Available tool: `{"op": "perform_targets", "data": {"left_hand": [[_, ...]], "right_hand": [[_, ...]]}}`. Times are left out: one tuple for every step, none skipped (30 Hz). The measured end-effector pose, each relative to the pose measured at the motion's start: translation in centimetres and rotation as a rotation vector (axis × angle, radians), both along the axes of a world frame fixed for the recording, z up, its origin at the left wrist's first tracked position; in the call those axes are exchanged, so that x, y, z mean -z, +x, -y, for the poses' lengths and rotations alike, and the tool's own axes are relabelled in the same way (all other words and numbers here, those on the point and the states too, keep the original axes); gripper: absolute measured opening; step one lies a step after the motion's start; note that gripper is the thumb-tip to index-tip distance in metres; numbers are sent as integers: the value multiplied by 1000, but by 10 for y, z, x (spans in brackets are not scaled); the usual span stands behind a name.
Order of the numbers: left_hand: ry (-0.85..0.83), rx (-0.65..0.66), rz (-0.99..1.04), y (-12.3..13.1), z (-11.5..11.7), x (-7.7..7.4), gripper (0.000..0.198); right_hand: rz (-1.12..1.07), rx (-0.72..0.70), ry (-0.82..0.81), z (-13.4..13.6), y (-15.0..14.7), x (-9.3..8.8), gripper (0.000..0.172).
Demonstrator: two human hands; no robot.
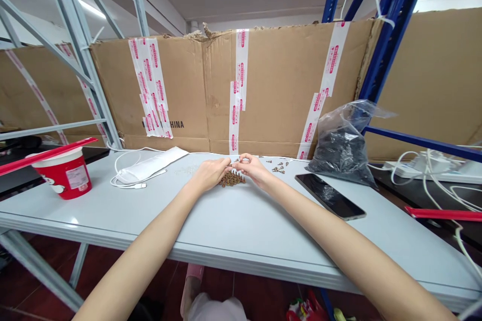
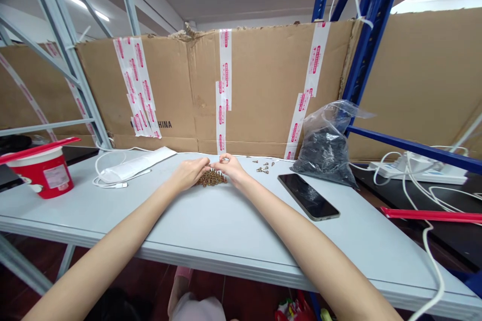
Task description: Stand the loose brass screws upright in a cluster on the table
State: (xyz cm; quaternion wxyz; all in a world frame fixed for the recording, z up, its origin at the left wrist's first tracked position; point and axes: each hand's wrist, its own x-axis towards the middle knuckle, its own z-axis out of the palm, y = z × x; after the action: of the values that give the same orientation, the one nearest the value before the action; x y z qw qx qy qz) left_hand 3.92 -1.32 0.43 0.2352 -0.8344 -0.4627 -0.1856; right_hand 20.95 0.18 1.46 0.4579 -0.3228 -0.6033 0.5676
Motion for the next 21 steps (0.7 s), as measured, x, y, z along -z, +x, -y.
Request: {"op": "perform_targets", "data": {"left_hand": [[-3,-3,3,0,0,0,29],[-5,-2,-5,-1,0,0,29],[-2,2,-21,-1,0,0,28],[3,5,-43,-2,-1,0,27],[9,8,-63,-2,-1,1,27],[15,8,-79,-3,-1,1,28],[21,4,-88,-3,-1,1,29],[24,-2,-90,-3,-1,1,30],[25,-8,-88,-3,-1,0,31],[24,-11,-83,-2,-1,0,32],[22,-9,-73,-2,0,-1,32],[21,-4,-58,-2,0,-1,32],[17,6,-45,-1,1,-2,32],[12,19,-36,-1,2,-2,32],[6,30,-35,0,3,-3,31],[-4,37,-42,0,3,-3,30],[-15,37,-53,1,3,-3,28],[-25,31,-65,1,3,-3,27],[-33,20,-72,1,3,-3,27],[-38,5,-75,1,3,-3,27],[-40,-12,-76,1,3,-3,27]], "right_hand": [[0,8,-4,-1,1,0,37],[-1,14,-11,-1,1,0,37],[-2,16,-16,-2,2,1,37],[-4,16,-19,-2,2,0,37],[-4,13,-19,-1,2,0,37],[-3,9,-18,-1,2,0,37],[-2,3,-15,-1,2,0,36],[-1,-3,-12,0,2,0,36],[-1,-9,-11,1,1,0,37],[-1,-15,-11,1,1,1,37],[-4,-21,-10,1,1,1,37],[-6,-26,-10,1,1,2,37],[-10,-29,-9,1,1,2,37],[-14,-29,-7,0,1,3,37],[-16,-26,-4,0,1,3,38],[-16,-21,-2,-1,1,3,38],[-13,-15,-1,-1,1,4,38],[-10,-11,-2,-1,1,4,39],[-7,-10,-4,-1,1,4,39],[-4,-10,-7,-1,0,4,38],[-2,-10,-7,-1,0,3,38]]}}
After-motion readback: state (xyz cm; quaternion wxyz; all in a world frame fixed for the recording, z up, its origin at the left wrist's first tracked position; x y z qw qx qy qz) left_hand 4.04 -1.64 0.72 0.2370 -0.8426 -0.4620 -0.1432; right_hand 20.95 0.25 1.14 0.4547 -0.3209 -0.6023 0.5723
